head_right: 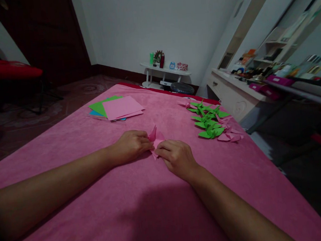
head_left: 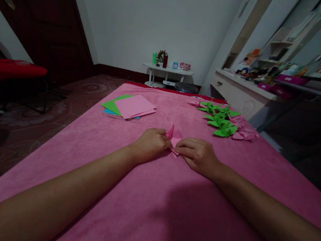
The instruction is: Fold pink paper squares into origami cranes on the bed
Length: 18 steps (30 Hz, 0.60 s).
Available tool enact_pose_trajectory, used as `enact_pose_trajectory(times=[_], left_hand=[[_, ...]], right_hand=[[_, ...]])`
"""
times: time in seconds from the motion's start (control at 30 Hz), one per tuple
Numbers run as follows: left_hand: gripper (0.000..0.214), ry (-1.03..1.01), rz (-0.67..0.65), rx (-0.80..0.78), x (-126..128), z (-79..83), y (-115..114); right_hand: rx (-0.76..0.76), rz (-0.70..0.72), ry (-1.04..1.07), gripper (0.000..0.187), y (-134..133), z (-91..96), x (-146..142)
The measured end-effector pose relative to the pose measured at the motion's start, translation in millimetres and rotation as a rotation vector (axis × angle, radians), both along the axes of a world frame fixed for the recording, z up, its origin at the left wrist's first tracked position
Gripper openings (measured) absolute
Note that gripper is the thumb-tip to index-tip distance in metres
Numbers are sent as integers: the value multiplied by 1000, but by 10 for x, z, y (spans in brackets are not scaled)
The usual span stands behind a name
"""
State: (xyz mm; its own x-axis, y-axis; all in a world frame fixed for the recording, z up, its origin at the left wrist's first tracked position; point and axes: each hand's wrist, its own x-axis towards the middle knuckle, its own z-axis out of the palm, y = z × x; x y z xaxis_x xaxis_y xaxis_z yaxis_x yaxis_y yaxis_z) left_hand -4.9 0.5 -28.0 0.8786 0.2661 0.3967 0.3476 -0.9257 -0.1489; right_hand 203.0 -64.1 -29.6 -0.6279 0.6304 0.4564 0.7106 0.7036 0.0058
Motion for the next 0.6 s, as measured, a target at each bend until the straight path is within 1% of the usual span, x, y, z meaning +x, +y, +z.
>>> enact_pose_trajectory(times=[0.1, 0.17, 0.37, 0.5, 0.6], left_hand=[[15, 10, 0, 7, 4, 15, -13], [14, 18, 0, 2, 4, 22, -20], [18, 20, 14, -25, 1, 3, -22], [16, 40, 19, -32, 7, 4, -26], [16, 50, -2, -34, 11, 11, -30]], right_hand=[[-33, 6, -29, 22, -22, 15, 8], [-39, 17, -8, 24, -28, 14, 8], [2, 68, 91, 21, -27, -25, 23], [-2, 78, 57, 20, -27, -28, 24], [-11, 82, 21, 21, -31, -22, 22]])
